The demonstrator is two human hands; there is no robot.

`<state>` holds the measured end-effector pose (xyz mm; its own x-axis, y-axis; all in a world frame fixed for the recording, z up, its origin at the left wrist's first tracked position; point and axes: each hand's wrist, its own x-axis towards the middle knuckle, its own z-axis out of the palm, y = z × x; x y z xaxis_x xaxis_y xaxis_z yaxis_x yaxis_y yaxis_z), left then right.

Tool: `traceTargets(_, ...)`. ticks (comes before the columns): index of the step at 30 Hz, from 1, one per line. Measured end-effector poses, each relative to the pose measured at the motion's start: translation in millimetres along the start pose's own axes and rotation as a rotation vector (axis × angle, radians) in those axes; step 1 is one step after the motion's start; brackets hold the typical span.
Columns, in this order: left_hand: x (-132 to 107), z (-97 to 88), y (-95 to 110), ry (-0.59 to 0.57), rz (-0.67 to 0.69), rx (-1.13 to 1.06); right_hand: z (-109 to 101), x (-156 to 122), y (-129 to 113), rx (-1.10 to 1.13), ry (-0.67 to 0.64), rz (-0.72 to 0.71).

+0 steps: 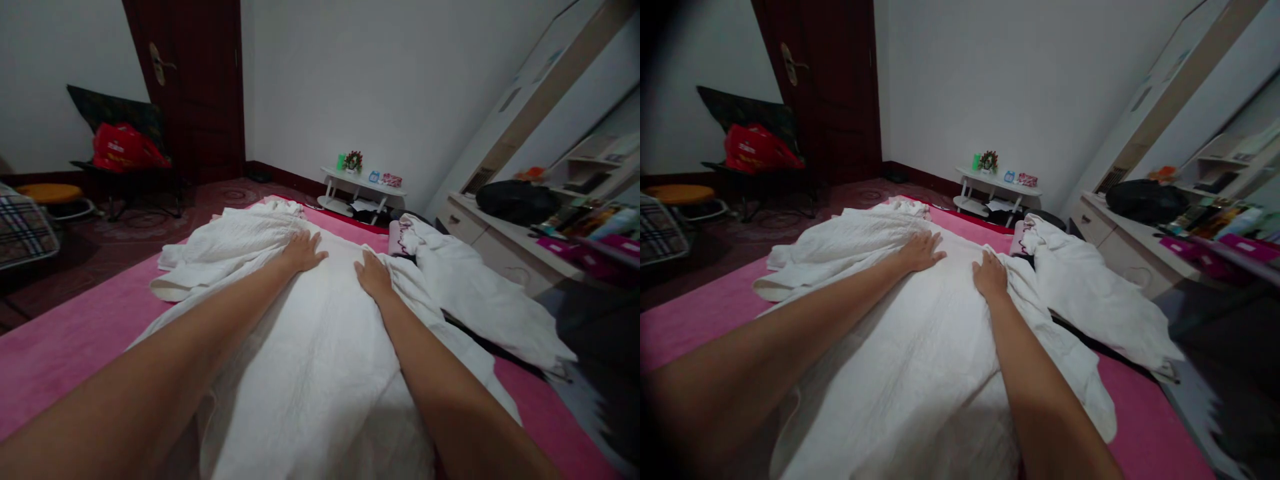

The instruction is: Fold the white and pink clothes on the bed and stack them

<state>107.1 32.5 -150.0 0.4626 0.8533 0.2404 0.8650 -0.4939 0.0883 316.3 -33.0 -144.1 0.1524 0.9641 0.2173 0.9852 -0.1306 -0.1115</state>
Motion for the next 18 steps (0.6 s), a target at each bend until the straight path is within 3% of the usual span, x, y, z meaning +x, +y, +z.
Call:
traceTargets(5, -10, -9.0, -2, -0.122, 0.058, -0.011, 2, 1, 2, -0.097, -0.154, 0.01)
traceTargets(9, -39, -19.4, -3, -0.168, 0.154, -0.003, -4, -10, 4, -0.078, -0.243, -0.012)
traceTargets(14, -91, -33.2, -6, -0.173, 0.254, 0.024, -19, -46, 3, -0.04, -0.309, -0.056)
traceTargets(18, -135, -48.4, -9, -0.223, 0.305, 0.02, -34, -94, 0, -0.086, -0.291, -0.143)
